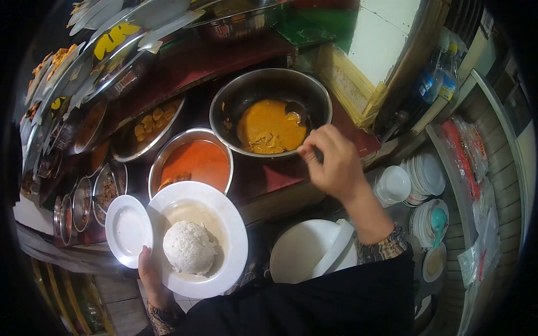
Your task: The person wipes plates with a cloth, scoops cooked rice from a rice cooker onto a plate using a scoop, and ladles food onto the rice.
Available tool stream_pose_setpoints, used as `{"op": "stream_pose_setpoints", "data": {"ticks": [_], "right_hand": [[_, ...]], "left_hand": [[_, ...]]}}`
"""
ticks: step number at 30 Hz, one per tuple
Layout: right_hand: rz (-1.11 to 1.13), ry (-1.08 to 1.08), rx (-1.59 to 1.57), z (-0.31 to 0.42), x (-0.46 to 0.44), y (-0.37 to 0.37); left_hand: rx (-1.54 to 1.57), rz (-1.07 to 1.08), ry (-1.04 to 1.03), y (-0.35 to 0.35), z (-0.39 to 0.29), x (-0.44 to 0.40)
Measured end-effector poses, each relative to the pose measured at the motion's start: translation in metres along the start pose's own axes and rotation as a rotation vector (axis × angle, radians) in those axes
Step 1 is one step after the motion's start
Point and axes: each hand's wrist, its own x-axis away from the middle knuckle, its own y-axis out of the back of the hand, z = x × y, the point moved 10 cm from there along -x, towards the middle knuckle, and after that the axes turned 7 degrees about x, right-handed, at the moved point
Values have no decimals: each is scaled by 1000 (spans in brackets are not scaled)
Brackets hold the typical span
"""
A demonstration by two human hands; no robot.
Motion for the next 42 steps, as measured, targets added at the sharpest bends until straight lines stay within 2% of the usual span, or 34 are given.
{"op": "stream_pose_setpoints", "data": {"ticks": [4,8,11,12,15,26,35,38,42], "right_hand": [[-40,-76,-68,40,7,0],[-155,-208,-195,50,5,-14],[-247,-473,-373,11,14,-44],[-287,-658,-598,-4,19,-55],[-351,-873,-760,-35,26,-69],[-467,-904,-829,-48,17,-45],[-532,-1027,-903,-79,37,-48],[-519,-981,-884,-73,35,-44],[-438,-752,-756,-35,2,-20]], "left_hand": [[0,-26,-6,7,1,0],[24,-14,6,8,5,-3],[24,-8,22,4,6,-2],[29,-6,25,1,5,-1],[26,-12,28,2,3,2],[71,6,21,3,2,6],[107,13,3,6,0,9],[86,10,-17,8,-2,10],[87,36,6,5,-3,8]]}}
